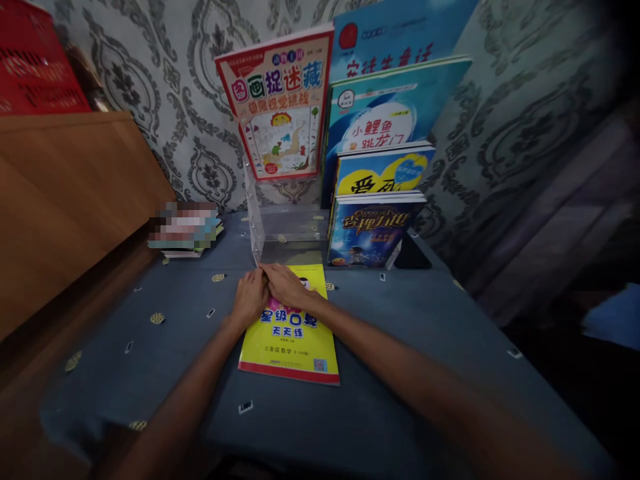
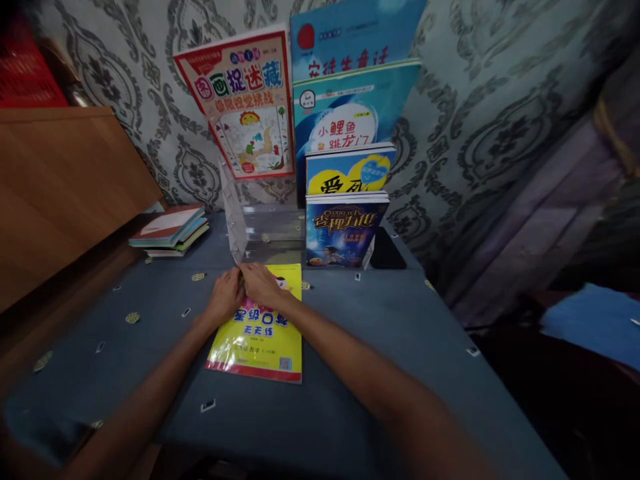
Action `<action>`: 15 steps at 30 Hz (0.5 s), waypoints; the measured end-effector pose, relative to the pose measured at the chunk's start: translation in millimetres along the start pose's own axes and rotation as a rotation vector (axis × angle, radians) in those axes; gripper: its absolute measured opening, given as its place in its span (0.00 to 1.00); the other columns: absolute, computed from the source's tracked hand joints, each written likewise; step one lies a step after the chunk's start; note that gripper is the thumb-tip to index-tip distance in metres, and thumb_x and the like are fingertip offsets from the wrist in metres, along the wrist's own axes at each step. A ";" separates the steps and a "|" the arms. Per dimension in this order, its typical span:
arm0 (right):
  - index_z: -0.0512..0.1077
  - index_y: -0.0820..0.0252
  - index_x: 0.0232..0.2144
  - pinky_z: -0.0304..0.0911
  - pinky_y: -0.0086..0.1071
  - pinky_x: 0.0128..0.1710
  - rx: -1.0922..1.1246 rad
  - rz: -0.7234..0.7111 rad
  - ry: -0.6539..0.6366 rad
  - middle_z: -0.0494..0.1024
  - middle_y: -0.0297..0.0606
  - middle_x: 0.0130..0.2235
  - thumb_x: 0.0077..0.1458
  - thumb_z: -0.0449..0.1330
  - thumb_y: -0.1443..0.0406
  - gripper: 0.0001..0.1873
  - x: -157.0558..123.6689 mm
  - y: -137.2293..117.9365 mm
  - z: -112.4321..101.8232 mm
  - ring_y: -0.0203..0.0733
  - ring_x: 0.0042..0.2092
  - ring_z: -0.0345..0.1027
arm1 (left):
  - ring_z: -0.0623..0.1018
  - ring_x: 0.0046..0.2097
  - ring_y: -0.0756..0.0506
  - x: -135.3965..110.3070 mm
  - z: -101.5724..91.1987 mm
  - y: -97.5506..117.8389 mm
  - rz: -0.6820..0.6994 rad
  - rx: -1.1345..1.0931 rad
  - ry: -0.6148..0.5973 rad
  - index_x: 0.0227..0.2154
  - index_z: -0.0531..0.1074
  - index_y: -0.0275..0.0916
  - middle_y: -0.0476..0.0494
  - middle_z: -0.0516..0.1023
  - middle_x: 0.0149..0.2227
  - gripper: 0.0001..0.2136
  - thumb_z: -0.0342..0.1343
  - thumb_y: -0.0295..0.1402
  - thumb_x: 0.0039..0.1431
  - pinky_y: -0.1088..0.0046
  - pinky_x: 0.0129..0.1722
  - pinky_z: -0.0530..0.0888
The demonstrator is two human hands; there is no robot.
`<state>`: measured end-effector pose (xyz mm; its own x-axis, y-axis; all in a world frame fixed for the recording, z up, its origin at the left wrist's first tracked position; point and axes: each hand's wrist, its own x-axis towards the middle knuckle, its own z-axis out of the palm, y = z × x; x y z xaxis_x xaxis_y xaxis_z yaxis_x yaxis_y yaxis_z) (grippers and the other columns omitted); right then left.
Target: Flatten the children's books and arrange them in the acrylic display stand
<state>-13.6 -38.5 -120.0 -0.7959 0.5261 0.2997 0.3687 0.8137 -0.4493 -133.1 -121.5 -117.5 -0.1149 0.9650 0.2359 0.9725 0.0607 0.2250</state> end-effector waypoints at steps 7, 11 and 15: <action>0.65 0.65 0.64 0.61 0.48 0.64 0.040 -0.035 0.032 0.73 0.53 0.61 0.63 0.53 0.73 0.27 -8.2 13.9 1.7 0.51 0.62 0.67 | 0.72 0.56 0.36 -0.6 3.8 0.6 0.012 0.035 0.011 0.55 0.66 0.36 0.33 0.76 0.54 0.15 0.46 0.30 0.68 0.56 0.53 0.70; 0.68 0.65 0.61 0.61 0.47 0.65 0.019 -0.046 0.049 0.74 0.53 0.61 0.67 0.53 0.68 0.22 -26.4 23.8 -7.4 0.50 0.63 0.67 | 0.72 0.57 0.36 -1.4 5.5 0.1 0.015 0.046 0.024 0.58 0.65 0.36 0.33 0.75 0.57 0.17 0.45 0.31 0.69 0.56 0.54 0.70; 0.70 0.62 0.59 0.60 0.48 0.65 -0.004 -0.026 0.075 0.74 0.51 0.61 0.67 0.54 0.67 0.20 -46.4 36.8 -16.8 0.50 0.63 0.66 | 0.72 0.58 0.36 -2.0 4.2 0.5 0.023 0.050 0.025 0.58 0.66 0.37 0.33 0.75 0.58 0.18 0.44 0.30 0.68 0.54 0.55 0.70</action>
<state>44.9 -28.8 -136.4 -0.7670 0.5219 0.3733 0.3507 0.8281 -0.4373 -131.5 -122.2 -121.8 -0.0971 0.9597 0.2637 0.9837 0.0523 0.1719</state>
